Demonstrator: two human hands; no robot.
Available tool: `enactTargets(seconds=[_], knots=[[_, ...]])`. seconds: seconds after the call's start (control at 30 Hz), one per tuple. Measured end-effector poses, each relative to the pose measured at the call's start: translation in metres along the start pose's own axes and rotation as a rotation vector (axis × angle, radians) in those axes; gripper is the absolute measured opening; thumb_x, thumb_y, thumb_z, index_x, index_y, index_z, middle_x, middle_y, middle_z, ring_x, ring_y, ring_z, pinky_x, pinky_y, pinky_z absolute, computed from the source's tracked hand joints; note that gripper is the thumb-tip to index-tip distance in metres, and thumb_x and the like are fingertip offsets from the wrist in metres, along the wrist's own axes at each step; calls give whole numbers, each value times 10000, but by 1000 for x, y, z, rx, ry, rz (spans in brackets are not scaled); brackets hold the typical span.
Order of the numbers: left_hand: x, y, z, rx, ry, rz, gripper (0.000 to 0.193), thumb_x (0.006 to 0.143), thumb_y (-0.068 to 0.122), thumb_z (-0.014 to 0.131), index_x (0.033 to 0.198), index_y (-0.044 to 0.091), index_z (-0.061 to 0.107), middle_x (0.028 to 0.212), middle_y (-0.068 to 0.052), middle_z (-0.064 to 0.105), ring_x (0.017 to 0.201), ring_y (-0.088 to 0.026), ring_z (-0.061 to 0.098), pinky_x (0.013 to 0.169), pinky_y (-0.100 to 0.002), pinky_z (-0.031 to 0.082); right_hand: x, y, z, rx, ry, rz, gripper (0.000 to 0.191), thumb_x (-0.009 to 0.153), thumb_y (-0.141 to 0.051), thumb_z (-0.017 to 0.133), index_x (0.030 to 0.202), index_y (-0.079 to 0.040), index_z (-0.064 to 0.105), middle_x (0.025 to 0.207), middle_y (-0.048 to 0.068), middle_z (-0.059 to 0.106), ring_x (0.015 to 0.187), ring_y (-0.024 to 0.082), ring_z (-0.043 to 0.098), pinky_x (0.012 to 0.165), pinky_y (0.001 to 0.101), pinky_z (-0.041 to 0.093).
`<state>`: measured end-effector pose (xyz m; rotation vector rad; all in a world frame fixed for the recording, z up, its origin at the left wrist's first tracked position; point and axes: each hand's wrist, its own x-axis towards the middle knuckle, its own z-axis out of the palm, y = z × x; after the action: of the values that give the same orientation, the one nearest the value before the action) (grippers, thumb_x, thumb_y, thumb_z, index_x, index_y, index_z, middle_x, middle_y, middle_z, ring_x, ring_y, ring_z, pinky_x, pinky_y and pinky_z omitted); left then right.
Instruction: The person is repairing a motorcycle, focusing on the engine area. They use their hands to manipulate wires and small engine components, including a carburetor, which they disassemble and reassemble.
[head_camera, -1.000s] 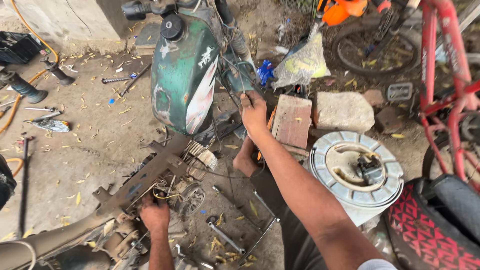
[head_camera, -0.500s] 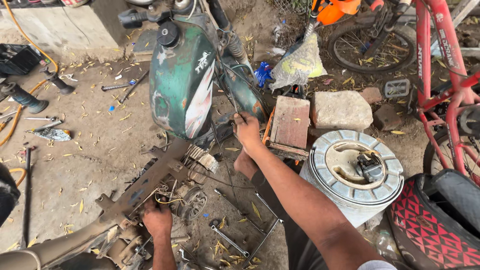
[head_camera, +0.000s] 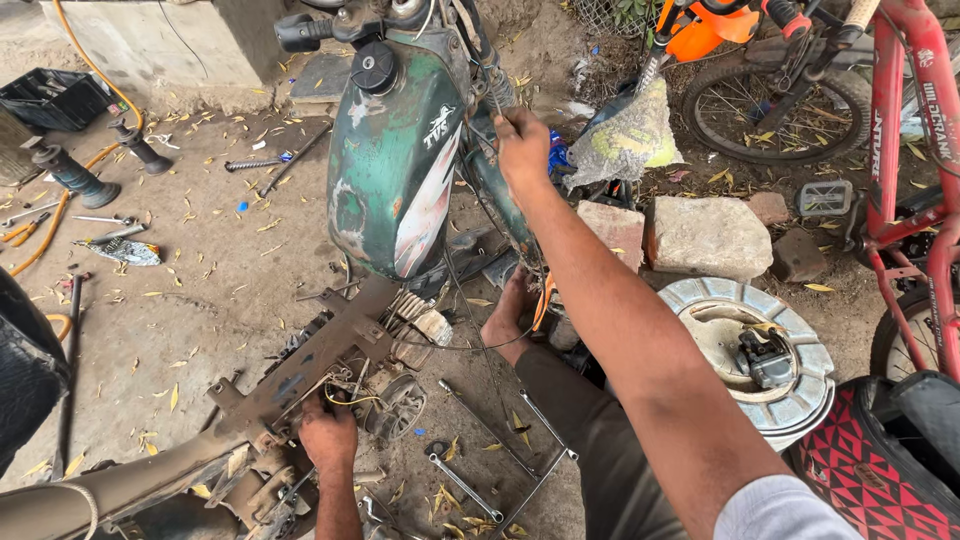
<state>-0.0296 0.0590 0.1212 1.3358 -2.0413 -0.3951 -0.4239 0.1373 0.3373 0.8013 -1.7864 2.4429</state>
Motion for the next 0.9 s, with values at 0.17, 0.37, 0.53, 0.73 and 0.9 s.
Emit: enactTargets(seconds=[0.17,0.37,0.53,0.73,0.9], knots=[[1,0,4,-55,32,-15,308,945,228,665,1136,-13,659,973,-248,737,885,-433,725,811,-513,584,2,-4,10,4,-123,203,119,986,-91,608,1053,-15,672,763,53,651,573,109,572,472,270,433],[1,-5,8,-8,22,-26,316,944,246,684,1116,-18,653,976,-251,737,902,-435,722,829,-514,582,-21,28,-13,50,-80,153,157,1024,-126,635,986,19,685,746,44,663,596,109,609,491,264,456],[2,-3,7,-53,25,-39,385,948,258,677,1202,-32,663,1050,-259,726,916,-438,720,834,-512,580,-31,42,-30,28,-140,247,194,1029,-198,639,990,-24,716,693,43,635,550,106,552,480,252,420],[-2,-7,9,-72,8,-28,370,936,233,669,1205,-21,681,1134,-253,708,988,-440,697,869,-512,559,-24,41,-28,-266,-263,111,197,960,-203,704,1086,-57,742,887,9,763,617,142,711,548,319,582],[-2,-23,18,37,77,122,353,917,229,687,1180,-6,680,1083,-256,710,951,-431,701,857,-511,562,-18,67,-62,-940,-444,-136,200,962,-241,701,1091,-107,775,814,163,752,673,287,724,696,416,589]])
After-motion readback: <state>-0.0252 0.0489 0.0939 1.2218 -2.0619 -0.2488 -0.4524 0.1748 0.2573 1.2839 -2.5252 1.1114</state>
